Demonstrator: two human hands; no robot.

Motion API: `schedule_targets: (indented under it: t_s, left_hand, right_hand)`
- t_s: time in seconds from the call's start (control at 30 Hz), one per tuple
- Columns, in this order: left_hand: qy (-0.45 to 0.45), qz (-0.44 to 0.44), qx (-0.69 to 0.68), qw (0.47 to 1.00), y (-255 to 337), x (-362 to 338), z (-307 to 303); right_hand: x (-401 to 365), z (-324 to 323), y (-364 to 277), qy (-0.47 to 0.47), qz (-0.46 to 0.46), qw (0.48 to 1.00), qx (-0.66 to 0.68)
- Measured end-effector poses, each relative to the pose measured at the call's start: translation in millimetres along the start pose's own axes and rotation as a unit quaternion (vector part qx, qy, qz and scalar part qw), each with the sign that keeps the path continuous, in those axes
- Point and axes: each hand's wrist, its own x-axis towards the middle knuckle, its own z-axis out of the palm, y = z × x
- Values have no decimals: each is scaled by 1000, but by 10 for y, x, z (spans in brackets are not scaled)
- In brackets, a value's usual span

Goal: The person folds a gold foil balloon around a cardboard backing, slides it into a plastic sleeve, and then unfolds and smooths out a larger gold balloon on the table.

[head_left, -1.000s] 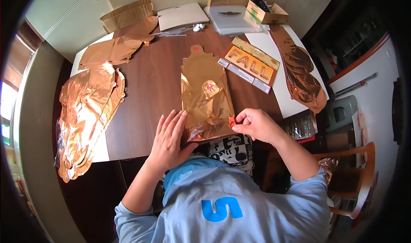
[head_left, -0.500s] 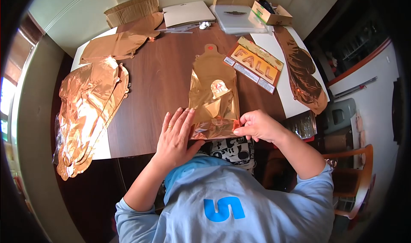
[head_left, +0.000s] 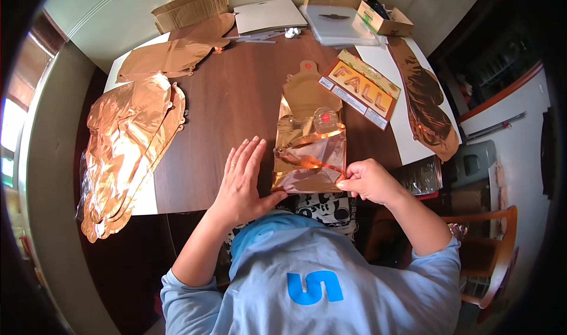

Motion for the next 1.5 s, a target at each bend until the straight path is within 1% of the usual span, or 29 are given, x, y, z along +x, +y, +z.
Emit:
schedule_targets:
  t_s: [0.1, 0.13, 0.23, 0.4, 0.5, 0.53, 0.73, 0.83, 1.03, 1.23, 1.5]
  left_hand:
    - [-28, 29, 13, 999, -64, 49, -65]
    - [-26, 37, -11, 999, -75, 67, -58]
    - [-75, 76, 11, 994, -44, 144, -105]
    - [-63, 114, -37, 991, -77, 141, -62]
    - [-53, 121, -95, 987, -93, 72, 5]
    - [-40, 108, -103, 988, -51, 58, 13]
    - [-47, 59, -107, 991, 2, 24, 34]
    - [-36, 49, -90, 994, -2, 10, 70]
    - [-21, -14, -87, 996, 113, -12, 71]
    - [15, -47, -42, 998, 187, -43, 121]
    - [15, -60, -12, 998, 256, -12, 108]
  right_hand:
    - [-19, -63, 31, 12, -4, 1000, -10]
    - [-28, -73, 24, 17, -4, 1000, -14]
    - [-41, -88, 22, 28, -6, 1000, -12]
    - [-52, -98, 41, 29, -9, 999, -15]
    - [-49, -100, 71, 33, -14, 999, -20]
    - [-48, -99, 80, 34, -17, 999, -20]
    - [-47, -89, 94, 38, -15, 999, -11]
    - [-59, -85, 99, 42, -16, 999, -21]
    - [-64, -70, 93, 57, -27, 998, -24]
    - [-49, -99, 0, 55, -29, 997, -47]
    - [-40, -87, -41, 65, -28, 996, -61]
